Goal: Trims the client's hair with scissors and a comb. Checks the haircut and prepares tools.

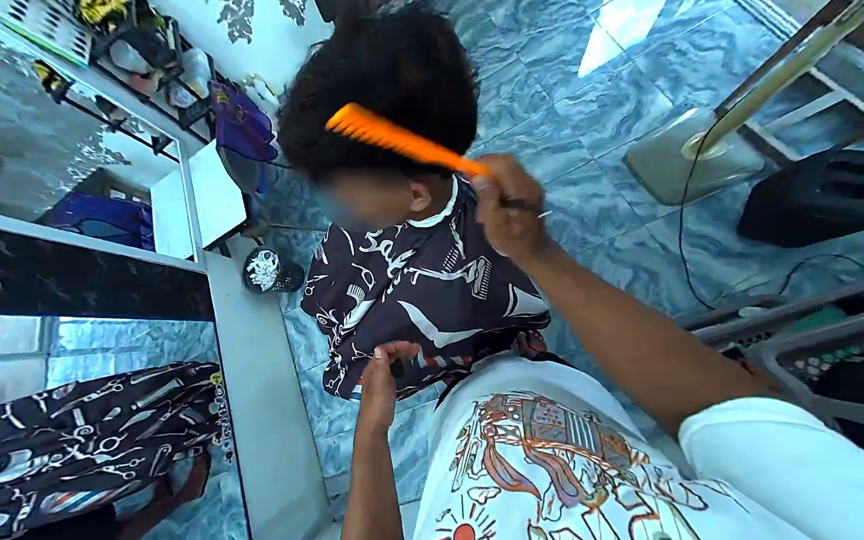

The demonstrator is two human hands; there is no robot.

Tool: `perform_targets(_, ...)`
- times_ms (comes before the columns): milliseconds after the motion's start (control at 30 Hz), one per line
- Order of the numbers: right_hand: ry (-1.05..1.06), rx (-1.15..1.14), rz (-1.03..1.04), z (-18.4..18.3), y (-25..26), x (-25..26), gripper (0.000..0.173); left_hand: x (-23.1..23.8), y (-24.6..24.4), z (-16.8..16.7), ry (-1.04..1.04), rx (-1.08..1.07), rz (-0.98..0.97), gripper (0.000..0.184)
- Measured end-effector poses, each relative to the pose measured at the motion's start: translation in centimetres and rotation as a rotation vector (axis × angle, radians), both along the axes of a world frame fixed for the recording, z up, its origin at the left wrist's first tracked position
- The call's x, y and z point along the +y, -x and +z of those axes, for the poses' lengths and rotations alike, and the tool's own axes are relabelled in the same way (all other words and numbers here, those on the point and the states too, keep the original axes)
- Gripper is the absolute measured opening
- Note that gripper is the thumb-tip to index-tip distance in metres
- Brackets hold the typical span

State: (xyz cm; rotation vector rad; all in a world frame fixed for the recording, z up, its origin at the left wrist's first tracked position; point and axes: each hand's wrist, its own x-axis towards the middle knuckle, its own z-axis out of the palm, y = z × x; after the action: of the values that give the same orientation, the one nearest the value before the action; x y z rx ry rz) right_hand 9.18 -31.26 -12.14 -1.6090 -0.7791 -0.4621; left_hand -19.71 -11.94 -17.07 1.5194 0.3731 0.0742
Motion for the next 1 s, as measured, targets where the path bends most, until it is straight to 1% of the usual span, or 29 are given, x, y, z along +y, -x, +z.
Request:
perform_targets(67, 0.085, -0.150, 0.217, 1.1, 1.0, 0.5, 0.021, -0.2, -1.3, 1.1, -0.037, -0.006, -0.035, 0.072)
perform_targets(100, 0.095, -0.213, 0.303, 1.3, 1.3, 0.3, 0.020, -0.3, -1.9, 1.7, -0.059, -0.017, -0.044, 0.073)
perform_targets(133, 0.075, -0.234, 0.349, 1.1, 1.4, -0.3, 0.019, -0.4, -2.5, 2.3, -0.077, -0.030, -0.048, 0.074)
perform_targets(167, 0.044, -0.211, 0.345, 0.4, 1.2, -1.2, 0.020, -0.6, -3.1, 2.9, -0.082, -0.039, -0.046, 0.075)
perform_targets(200, 0.016, -0.168, 0.305, -0.7, 0.5, -2.4, 0.021, -0.8, -3.5, 3.4, -0.084, -0.049, -0.041, 0.075)
perform_targets(300, -0.040, -0.055, 0.045, -4.1, -2.5, -4.5, 0.029, -1.7, -4.1, 4.3, -0.088, -0.061, -0.048, 0.074)
perform_targets(367, -0.083, -0.005, -0.076, -4.7, -3.8, -4.1, 0.029, -2.6, -4.1, 4.4, -0.100, -0.046, -0.057, 0.074)
perform_targets(400, -0.077, 0.013, -0.077, -4.4, -3.9, -3.5, 0.028, -3.1, -4.1, 4.4, -0.108, -0.031, -0.056, 0.074)
perform_targets(433, -0.048, 0.009, -0.032, -3.9, -3.7, -2.7, 0.027, -3.7, -4.2, 4.3, -0.112, -0.015, -0.050, 0.075)
perform_targets(533, 0.065, -0.102, 0.238, -1.4, -0.7, -0.3, 0.022, -5.9, -4.3, 4.2, -0.115, 0.022, -0.013, 0.075)
perform_targets(600, 0.013, -0.182, 0.379, -0.5, 0.9, -0.6, 0.022, -7.0, -4.5, 4.6, -0.124, 0.018, 0.011, 0.075)
perform_targets(667, -0.091, -0.140, 0.422, -1.5, 0.4, -2.6, 0.021, -7.5, -4.4, 5.7, -0.171, 0.022, 0.068, 0.079)
perform_targets(700, -0.126, -0.097, 0.387, -2.6, -0.6, -3.7, 0.021, -7.6, -4.3, 6.4, -0.204, 0.024, 0.109, 0.081)
perform_targets(767, -0.135, -0.052, 0.228, -4.5, -3.3, -5.8, 0.021, -7.4, -4.2, 8.5, -0.275, 0.012, 0.181, 0.084)
perform_targets(833, -0.126, -0.055, 0.069, -4.6, -5.6, -6.7, 0.023, -6.6, -4.8, 11.7, -0.374, -0.029, 0.229, 0.084)
perform_targets(867, -0.135, -0.067, 0.040, -4.0, -6.2, -6.6, 0.024, -6.2, -5.3, 13.6, -0.439, -0.059, 0.251, 0.083)
perform_targets(933, -0.107, -0.094, 0.087, -2.1, -5.7, -5.6, 0.024, -5.5, -6.9, 17.7, -0.556, -0.131, 0.268, 0.080)
perform_targets(1000, -0.056, -0.118, 0.235, -0.6, -3.5, -4.4, 0.025, -5.4, -9.7, 22.1, -0.712, -0.221, 0.218, 0.073)
